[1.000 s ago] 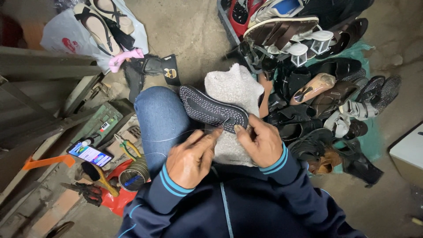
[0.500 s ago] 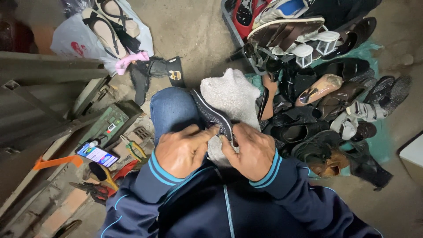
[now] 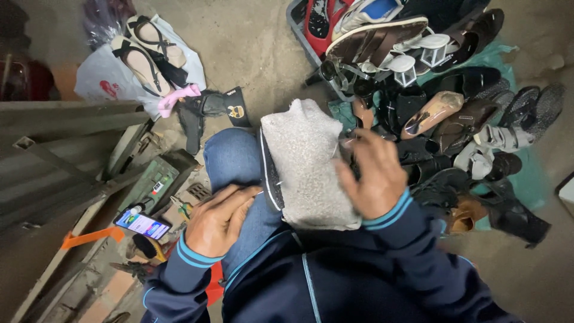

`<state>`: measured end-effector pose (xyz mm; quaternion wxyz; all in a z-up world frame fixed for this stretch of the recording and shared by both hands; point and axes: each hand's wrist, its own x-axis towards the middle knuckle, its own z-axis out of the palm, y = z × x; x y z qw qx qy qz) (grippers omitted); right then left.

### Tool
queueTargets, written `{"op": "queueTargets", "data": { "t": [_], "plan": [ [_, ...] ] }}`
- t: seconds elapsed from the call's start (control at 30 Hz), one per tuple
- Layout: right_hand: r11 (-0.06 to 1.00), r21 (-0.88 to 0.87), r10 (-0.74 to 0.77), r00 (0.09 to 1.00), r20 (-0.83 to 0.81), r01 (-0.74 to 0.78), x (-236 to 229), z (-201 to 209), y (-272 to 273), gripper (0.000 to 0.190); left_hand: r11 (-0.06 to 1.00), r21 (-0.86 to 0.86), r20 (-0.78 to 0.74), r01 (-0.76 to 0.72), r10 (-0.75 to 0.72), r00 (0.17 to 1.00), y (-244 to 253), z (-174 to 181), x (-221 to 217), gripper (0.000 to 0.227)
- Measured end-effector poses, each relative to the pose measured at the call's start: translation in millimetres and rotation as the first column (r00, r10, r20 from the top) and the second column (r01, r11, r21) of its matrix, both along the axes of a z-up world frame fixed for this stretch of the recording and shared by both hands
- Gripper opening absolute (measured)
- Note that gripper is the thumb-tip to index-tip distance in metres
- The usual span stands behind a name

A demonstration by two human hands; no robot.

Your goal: The person sews a black shoe sole using a needle and white thread while sitting on the floor. They repeatedly insert the needle through the sole and pull the thread to secure stitches. A smartphone is visible nearby, and the person briefly interacts with it before resuming sewing.

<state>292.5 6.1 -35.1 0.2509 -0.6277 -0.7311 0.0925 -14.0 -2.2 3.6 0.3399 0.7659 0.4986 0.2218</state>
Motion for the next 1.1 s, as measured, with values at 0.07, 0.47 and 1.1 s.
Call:
{"op": "queueTargets", "data": {
  "t": [0.07,0.47,1.1],
  "plan": [
    [0.998,0.028,0.055,0.995,-0.083,-0.052,-28.1,20.1,-0.9,0.019,0.999,0.034,-0.019,0.02,-0.019,1.0,-0.2,-1.2,3.6,0.026],
    [0.964,-0.099,0.209,0.937,-0.281,-0.245,-6.3,32.9,7.0,0.016,0.986,0.166,-0.067,-0.016,0.027,0.997,1.8,-1.1,19.5,0.019],
    [0.784,-0.116,0.053,0.252,-0.966,-0.61,-32.0,51.6,-2.4,0.012,0.988,0.151,0.003,-0.03,0.03,1.0,5.9,4.0,19.7,0.021]
  ]
}}
